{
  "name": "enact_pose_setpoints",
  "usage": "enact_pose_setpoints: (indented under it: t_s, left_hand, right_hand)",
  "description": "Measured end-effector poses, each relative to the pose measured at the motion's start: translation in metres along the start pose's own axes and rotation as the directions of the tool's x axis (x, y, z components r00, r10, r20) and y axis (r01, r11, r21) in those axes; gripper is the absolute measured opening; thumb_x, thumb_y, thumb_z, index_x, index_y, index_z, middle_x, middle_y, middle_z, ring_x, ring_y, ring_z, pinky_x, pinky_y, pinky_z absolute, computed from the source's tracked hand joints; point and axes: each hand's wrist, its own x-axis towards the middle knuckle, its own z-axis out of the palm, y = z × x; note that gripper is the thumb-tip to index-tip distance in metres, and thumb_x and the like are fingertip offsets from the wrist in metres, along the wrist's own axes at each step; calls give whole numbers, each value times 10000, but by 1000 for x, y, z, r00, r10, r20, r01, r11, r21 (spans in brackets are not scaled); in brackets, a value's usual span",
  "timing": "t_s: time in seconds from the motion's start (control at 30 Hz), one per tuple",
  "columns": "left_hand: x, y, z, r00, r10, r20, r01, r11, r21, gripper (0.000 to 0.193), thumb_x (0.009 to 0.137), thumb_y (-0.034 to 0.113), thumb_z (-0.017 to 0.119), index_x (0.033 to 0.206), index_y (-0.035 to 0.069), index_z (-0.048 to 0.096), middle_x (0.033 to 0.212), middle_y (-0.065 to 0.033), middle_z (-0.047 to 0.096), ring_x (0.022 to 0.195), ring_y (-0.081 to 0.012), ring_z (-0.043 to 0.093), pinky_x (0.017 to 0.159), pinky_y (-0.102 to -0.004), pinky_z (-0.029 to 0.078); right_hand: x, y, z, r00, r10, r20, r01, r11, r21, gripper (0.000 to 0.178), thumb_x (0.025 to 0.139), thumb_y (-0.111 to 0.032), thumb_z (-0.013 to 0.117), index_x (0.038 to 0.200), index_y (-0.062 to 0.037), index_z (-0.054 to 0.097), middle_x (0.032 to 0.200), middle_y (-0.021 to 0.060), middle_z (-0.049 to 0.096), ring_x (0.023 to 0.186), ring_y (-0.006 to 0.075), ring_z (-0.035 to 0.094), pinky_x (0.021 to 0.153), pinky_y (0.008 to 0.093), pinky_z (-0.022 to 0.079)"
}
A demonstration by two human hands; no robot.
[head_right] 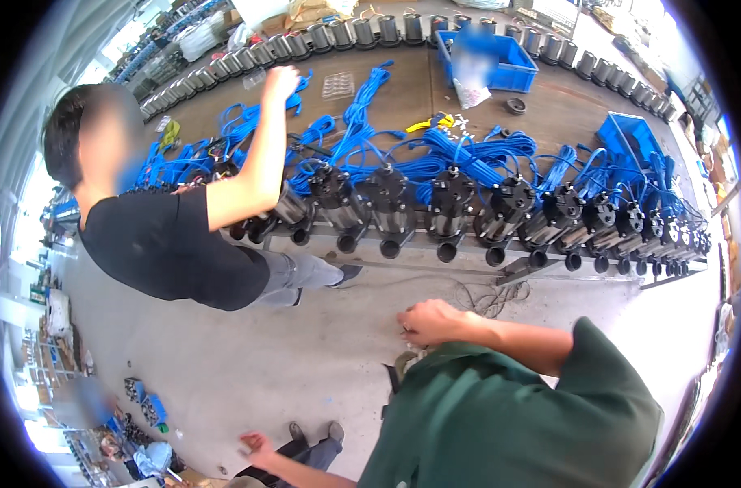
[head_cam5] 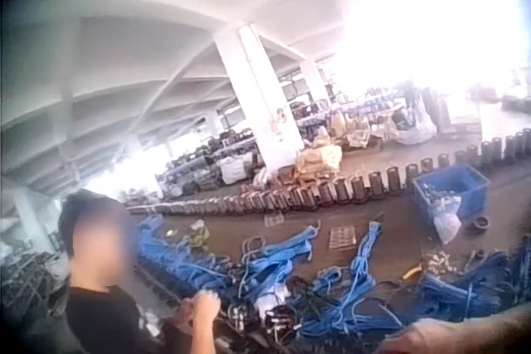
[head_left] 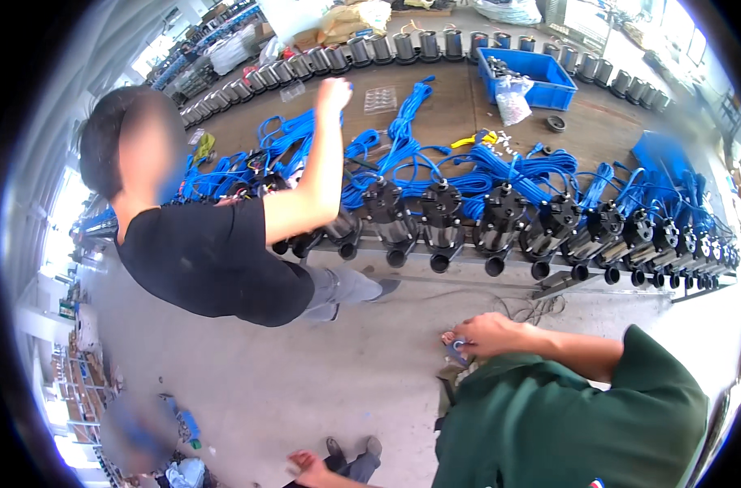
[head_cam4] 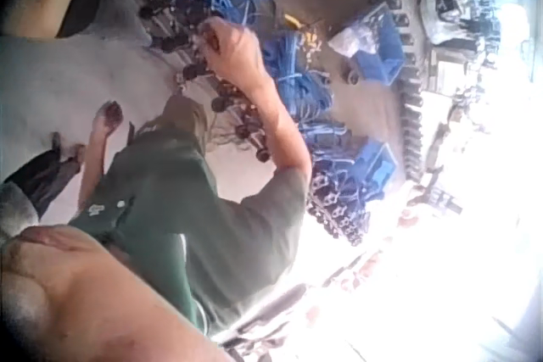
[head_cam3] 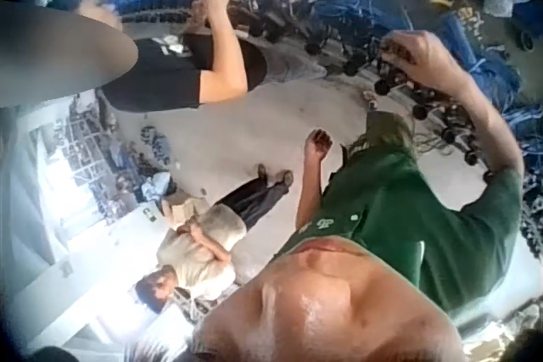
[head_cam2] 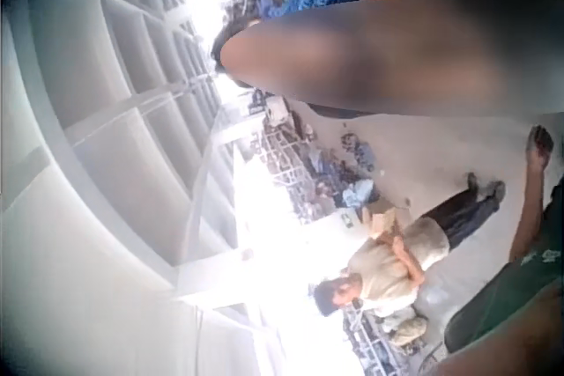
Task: The person assembles a line of black pump units on a workbench by manually inserting long silver screws into the casing and then tightening them with a pneumatic nut runner.
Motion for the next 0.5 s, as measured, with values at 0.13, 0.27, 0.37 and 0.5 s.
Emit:
enact_pose_setpoints:
  t_s: [0.13,0.27,0.37,0.5]
  left_hand:
    - [20,-102,-31,916,-393,-79,399,911,105,334,951,353,648,977,25,707,930,-89,742,851,-244,688,805,-421,542]
    - [11,-230,-29,785,-577,-224,612,779,135,250,933,278,648,890,36,696,866,-112,729,834,-272,688,801,-459,544]
    - [15,-273,-29,767,-598,-234,640,682,353,239,938,266,634,896,34,678,828,-118,698,802,-299,662,780,-454,541]
    - [11,-358,33,763,-509,-399,637,485,599,242,994,260,596,1083,35,610,963,-139,684,866,-306,643,789,-464,543]
  right_hand:
    - [1,-23,-86,985,-104,-138,123,983,140,321,928,-327,674,1095,-54,653,921,152,715,828,378,700,701,483,559]
    - [30,-22,-164,949,-260,-180,282,953,109,281,901,-225,735,1097,-40,659,835,91,700,749,287,704,650,387,548]
    - [80,-25,-232,896,-357,-264,410,894,180,211,900,-208,732,1010,-40,668,815,113,693,722,288,697,641,390,545]
    - [149,-1,-313,880,-350,-321,357,933,-39,204,890,-218,738,982,-48,670,766,108,690,707,296,693,622,392,534]
